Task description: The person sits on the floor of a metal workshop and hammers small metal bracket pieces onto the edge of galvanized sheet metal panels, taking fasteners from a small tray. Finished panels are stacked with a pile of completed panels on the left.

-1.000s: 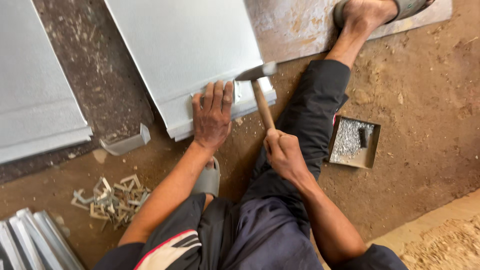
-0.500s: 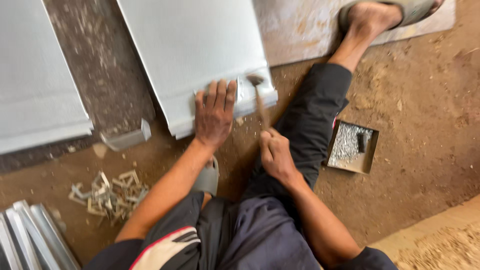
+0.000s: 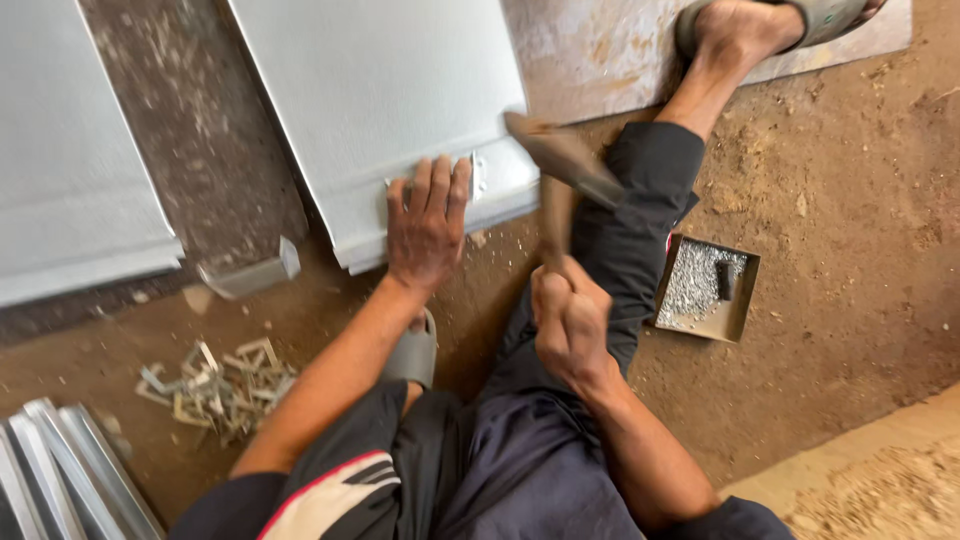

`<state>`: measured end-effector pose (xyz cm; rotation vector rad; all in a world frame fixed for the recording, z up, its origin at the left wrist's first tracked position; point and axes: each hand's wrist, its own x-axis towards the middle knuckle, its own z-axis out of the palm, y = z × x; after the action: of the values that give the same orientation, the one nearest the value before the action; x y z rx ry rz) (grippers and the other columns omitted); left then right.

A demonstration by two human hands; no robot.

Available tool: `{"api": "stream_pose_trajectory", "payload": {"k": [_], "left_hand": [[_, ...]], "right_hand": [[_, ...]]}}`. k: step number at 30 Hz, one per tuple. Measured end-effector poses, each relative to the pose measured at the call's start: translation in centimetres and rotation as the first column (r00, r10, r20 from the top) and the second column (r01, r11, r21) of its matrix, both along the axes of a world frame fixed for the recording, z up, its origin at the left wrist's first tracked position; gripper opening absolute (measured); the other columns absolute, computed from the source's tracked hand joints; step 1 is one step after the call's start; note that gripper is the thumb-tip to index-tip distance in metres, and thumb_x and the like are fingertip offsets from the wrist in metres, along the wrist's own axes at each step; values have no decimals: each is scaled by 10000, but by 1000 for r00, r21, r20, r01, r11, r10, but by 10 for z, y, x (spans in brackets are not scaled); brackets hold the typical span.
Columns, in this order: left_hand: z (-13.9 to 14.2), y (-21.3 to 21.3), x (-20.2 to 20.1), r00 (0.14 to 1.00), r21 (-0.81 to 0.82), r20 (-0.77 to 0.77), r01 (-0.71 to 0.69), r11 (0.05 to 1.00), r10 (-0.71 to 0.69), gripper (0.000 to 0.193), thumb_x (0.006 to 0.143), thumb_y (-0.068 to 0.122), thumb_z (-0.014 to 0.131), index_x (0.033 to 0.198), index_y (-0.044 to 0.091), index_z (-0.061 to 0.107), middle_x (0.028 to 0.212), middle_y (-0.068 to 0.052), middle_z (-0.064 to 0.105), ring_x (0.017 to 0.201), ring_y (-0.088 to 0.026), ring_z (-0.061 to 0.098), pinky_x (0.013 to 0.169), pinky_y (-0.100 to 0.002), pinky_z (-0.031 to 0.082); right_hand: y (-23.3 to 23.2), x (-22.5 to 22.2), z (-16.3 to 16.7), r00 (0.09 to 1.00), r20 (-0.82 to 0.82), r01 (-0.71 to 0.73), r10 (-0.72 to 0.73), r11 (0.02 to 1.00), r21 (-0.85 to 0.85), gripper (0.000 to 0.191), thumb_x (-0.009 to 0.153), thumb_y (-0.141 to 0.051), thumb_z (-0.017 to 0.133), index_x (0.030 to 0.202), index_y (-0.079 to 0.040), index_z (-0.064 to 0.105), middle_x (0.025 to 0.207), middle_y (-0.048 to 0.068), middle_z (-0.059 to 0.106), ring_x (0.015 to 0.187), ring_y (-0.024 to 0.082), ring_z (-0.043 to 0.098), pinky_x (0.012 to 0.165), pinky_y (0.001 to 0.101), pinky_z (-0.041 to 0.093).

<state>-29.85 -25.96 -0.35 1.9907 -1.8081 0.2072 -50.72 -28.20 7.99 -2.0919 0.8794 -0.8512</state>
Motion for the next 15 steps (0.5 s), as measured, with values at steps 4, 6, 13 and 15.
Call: {"api": "stream_pose_trajectory", "payload": {"k": [4, 6, 13, 15], "left_hand": [[-3, 3, 0, 1000, 43, 12, -26, 999, 26, 606, 941, 96, 639, 1517, 9, 470, 1468, -171, 517, 1378, -325, 478, 1116, -502, 355], [-2, 3, 0, 1000, 18, 13, -28, 999, 27, 618, 911, 97, 636, 1502, 22, 471, 1445, -168, 526, 1366, -326, 483, 1101, -507, 356], [2, 1, 0, 1000, 23, 12, 9, 1000, -9, 673, 899, 82, 655, 1526, 13, 422, 1462, -172, 508, 1374, -333, 467, 1111, -513, 354], [-5, 0, -1, 999, 51, 34, -23, 998, 21, 705, 898, 57, 671, 1546, 33, 394, 1483, -150, 496, 1390, -307, 462, 1127, -501, 350]], "right_hand": [[10, 1, -16, 983, 177, -13, 50, 979, -202, 365, 1129, -136, 426, 776, -40, 436, 800, 124, 538, 643, 223, 495, 541, 316, 398], [-2, 3, -28, 997, 7, 71, -72, 990, 121, 429, 1147, -225, 449, 756, -47, 461, 723, 87, 492, 593, 191, 455, 509, 303, 365], [-6, -77, -11, 946, 231, -173, -228, 247, 953, 562, 1014, -471, 471, 643, -51, 517, 464, 8, 456, 354, 107, 428, 345, 261, 337], [15, -94, -11, 987, 104, -77, -121, 204, 976, 544, 994, -452, 529, 627, -51, 513, 452, 10, 451, 348, 113, 429, 335, 274, 337]]}}
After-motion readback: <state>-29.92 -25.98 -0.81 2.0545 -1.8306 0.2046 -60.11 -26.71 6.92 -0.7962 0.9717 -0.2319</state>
